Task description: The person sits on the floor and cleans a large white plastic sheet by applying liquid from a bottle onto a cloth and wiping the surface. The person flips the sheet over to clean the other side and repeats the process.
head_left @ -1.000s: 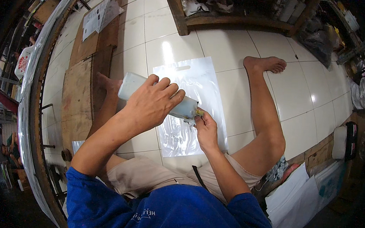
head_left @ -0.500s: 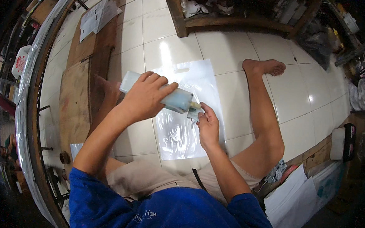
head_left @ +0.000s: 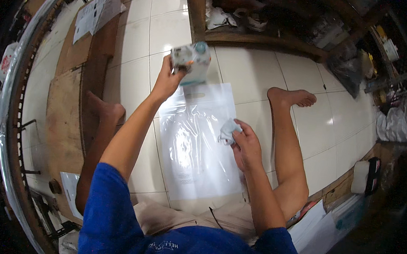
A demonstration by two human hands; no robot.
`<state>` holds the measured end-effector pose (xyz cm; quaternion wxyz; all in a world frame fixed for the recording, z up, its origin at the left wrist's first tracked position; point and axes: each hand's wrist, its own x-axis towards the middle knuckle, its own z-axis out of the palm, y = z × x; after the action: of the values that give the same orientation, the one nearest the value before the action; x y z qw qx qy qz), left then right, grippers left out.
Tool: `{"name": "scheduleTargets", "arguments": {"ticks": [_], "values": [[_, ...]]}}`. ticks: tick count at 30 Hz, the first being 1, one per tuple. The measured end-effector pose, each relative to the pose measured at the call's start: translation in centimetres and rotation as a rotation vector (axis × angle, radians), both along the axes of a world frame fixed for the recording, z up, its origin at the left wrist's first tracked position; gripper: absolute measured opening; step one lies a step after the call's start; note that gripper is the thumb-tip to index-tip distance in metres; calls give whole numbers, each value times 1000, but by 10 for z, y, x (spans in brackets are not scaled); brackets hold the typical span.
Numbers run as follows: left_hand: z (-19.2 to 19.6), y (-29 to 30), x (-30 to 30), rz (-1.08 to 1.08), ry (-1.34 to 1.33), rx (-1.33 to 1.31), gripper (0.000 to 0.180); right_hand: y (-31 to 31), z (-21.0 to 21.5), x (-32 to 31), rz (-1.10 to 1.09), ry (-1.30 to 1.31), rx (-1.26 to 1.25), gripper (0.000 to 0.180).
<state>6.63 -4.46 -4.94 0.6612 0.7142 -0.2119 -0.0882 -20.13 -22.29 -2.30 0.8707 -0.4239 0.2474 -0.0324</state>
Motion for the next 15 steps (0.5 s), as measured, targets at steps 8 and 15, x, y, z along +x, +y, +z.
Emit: {"name": "scheduleTargets", "arguments": {"ticks": [8,15], "values": [[-67,-37,98,251,-255,105,68,2,-10,-22,143,212,-157,41],[-62,12,31,378,-453,445,78,-3,-19,-20,208,214,-304,37]]}}
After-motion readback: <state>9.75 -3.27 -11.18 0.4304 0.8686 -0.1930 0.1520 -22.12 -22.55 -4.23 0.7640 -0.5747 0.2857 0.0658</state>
